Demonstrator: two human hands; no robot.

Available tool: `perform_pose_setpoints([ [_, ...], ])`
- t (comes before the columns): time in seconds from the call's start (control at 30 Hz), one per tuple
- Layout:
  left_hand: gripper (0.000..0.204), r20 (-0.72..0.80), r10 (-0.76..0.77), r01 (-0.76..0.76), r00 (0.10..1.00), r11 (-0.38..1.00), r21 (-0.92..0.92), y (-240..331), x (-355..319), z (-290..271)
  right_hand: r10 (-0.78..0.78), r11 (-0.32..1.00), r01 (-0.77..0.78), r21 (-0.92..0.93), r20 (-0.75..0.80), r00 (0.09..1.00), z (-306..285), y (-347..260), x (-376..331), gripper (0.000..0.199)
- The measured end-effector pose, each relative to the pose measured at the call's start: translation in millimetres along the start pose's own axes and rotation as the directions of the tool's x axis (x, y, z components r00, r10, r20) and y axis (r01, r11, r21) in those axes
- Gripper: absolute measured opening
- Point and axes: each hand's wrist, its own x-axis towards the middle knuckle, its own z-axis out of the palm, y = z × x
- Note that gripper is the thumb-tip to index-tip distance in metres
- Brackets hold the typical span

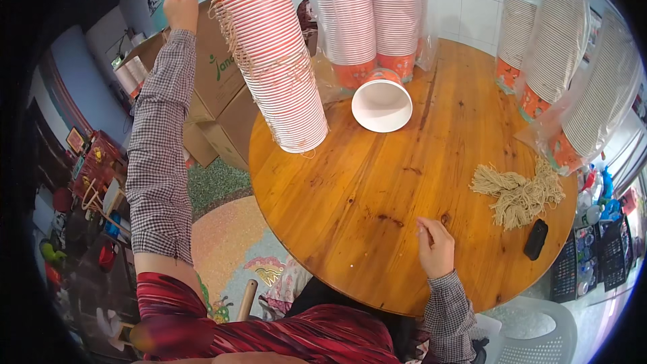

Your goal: Manually attaching string handles to printed paper buckets by threading them through pre-punched holes.

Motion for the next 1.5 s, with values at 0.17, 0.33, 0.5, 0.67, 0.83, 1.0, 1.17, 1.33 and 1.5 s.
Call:
perform_pose_setpoints([
  [0.17,0.041,0.252,-0.090,0.049,0.964,0.985,0.164,46,23,26,0.005,1.000,-0.005,-0.015,0.000,1.000,0,7,-1,0.019],
  [0.33,0.042,0.459,0.172,-0.259,0.872,0.957,0.133,39,42,49,0.016,0.999,-0.016,-0.045,0.020,1.000,1,13,0,0.019],
  [0.5,0.040,0.446,0.202,-0.262,0.872,0.962,0.074,14,54,33,0.011,0.997,-0.006,-0.072,0.071,0.997,4,9,1,0.019],
  [0.67,0.040,0.342,0.094,-0.117,0.935,0.992,0.047,59,1,23,0.025,1.000,-0.025,-0.015,0.021,0.999,2,4,-3,0.017],
  [0.83,0.023,0.338,0.247,-0.200,0.908,0.965,-0.167,89,-139,12,0.037,0.947,-0.089,0.309,0.171,0.985,10,-44,-1,0.018],
  [1.0,0.017,0.759,-0.159,0.496,0.631,0.835,-0.237,143,-355,-12,-0.741,0.643,0.565,0.517,0.234,0.630,9,-199,12,0.018],
  [1.17,0.012,0.852,-0.254,0.725,0.458,0.661,-0.193,214,-465,10,-0.865,0.494,0.711,0.500,0.204,0.458,23,-245,29,0.035],
  [1.33,0.012,0.837,-0.144,0.633,0.527,0.724,-0.274,225,-470,21,-0.935,-0.052,0.983,-0.174,0.354,0.013,18,-293,33,0.024],
  [1.5,0.015,0.859,-0.165,0.644,0.485,0.732,-0.223,217,-464,16,-0.901,0.292,0.956,0.033,0.345,0.263,54,-307,20,0.017],
])
